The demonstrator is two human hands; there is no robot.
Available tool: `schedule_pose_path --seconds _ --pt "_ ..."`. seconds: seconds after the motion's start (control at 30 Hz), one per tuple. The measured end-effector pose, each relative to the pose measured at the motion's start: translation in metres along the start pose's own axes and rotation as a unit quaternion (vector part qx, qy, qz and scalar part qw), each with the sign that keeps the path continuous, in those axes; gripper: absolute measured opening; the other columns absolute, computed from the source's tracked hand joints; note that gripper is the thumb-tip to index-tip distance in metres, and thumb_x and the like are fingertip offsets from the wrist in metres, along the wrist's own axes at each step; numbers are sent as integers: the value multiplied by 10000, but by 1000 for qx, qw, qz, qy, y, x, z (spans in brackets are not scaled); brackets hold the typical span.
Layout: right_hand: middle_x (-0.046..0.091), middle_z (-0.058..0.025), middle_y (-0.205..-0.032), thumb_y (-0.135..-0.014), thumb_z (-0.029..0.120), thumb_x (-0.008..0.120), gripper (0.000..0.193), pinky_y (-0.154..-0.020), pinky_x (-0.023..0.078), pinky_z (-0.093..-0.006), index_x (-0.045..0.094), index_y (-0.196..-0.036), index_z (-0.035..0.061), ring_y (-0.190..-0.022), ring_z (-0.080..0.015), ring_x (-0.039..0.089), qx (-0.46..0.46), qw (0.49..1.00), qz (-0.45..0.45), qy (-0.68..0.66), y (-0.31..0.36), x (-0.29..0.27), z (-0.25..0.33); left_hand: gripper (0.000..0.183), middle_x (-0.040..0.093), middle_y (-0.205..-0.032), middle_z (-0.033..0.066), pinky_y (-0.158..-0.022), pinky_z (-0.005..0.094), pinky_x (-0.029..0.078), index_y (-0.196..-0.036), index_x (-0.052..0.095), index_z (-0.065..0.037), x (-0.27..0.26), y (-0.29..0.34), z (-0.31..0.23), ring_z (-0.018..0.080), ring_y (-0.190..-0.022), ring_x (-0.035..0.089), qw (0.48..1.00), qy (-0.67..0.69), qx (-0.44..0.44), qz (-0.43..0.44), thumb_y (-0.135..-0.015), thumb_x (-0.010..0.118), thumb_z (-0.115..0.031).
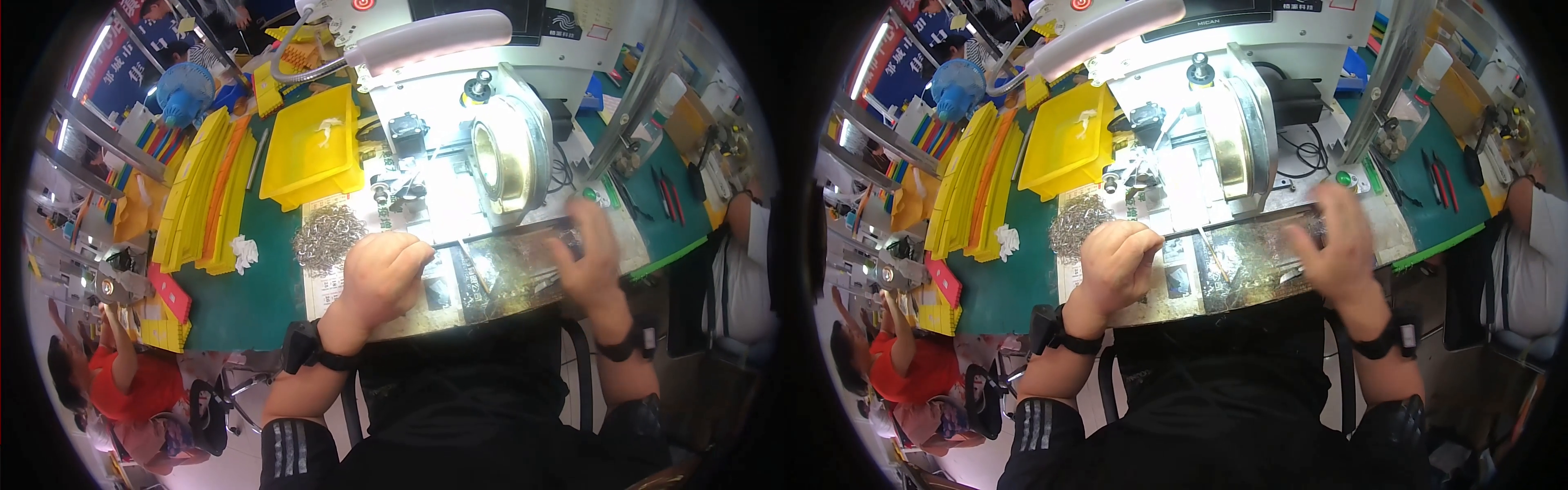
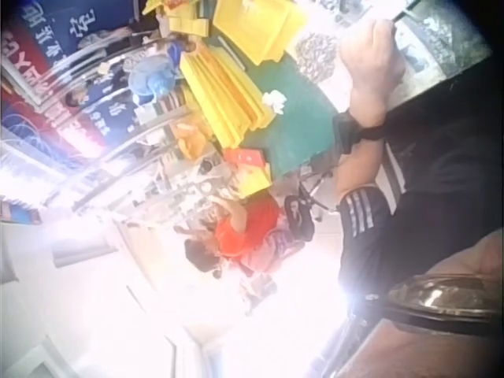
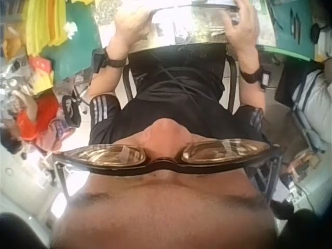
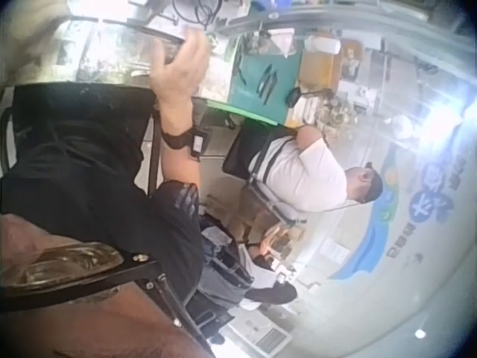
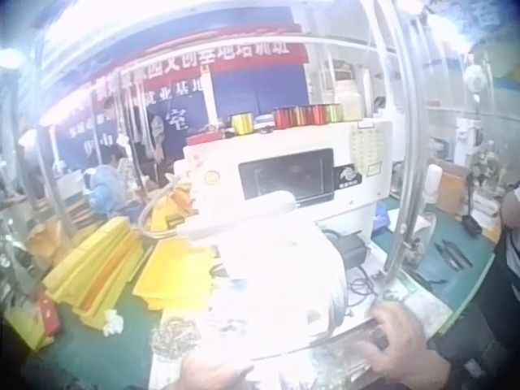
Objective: Assembling and inspecting small components on a workbench in a fabrication setting.
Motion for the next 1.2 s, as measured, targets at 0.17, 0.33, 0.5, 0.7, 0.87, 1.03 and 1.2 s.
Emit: schedule_pose_path --seconds 0.17,0.33,0.5,0.7,0.87,1.03,1.2 --pt "330 -265 -1586 -834 312 751 859 -1198 261 -504 362 -1505 -56 -1471 -411 324 33 976 179 119 -3 -13 -28 175 656 -824 82 -614 374 472 -918 638 -68 -2 -1 -1 281 -709 631 1000 14 -15 13 -785 728 0" --pt "297 -272 -1597 -841 325 753 851 -1191 266 -512 370 -1511 -34 -1454 -460 316 36 997 36 55 -3 4 -40 208 647 -824 78 -619 379 473 -910 637 -70 -12 -4 -4 278 -709 623 1000 -19 2 16 -728 696 13" --pt "297 -270 -1596 -877 336 732 803 -1174 283 -508 387 -1504 -28 -1446 -464 324 42 998 31 44 -2 11 -43 256 637 -817 73 -618 376 469 -898 642 -75 -20 -4 0 269 -703 614 999 -27 29 21 -663 659 24" --pt "308 -261 -1595 -893 331 721 755 -1171 291 -496 417 -1484 -26 -1445 -457 333 49 997 39 34 0 11 -45 280 611 -781 69 -595 373 451 -903 649 -72 -19 -1 3 261 -679 595 997 -36 42 56 -647 639 39" --pt "325 -259 -1587 -894 309 722 713 -1173 297 -488 447 -1458 -28 -1446 -449 340 57 997 42 19 -2 11 -45 295 603 -765 70 -573 379 444 -900 653 -68 -28 -5 -1 268 -653 587 998 -17 53 27 -630 639 51" --pt "347 -257 -1576 -896 293 719 659 -1174 304 -474 488 -1422 -28 -1446 -436 351 74 996 42 8 -2 11 -46 188 643 -798 93 -595 374 468 -891 653 -54 -55 -16 -1 281 -680 613 999 38 11 2 -737 682 49" --pt "361 -256 -1569 -891 263 721 603 -1170 314 -464 530 -1381 -32 -1440 -429 368 83 996 37 2 -1 7 -45 105 659 -825 113 -661 343 484 -860 641 -47 -89 -33 41 271 -729 624 995 21 -55 -82 -838 687 45"
Point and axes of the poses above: each hand's wrist, its own y-axis away from the middle knuckle, its own x-axis out of the palm, z = x × y, the point moved 4 cm from there along -y, towards the middle knuckle
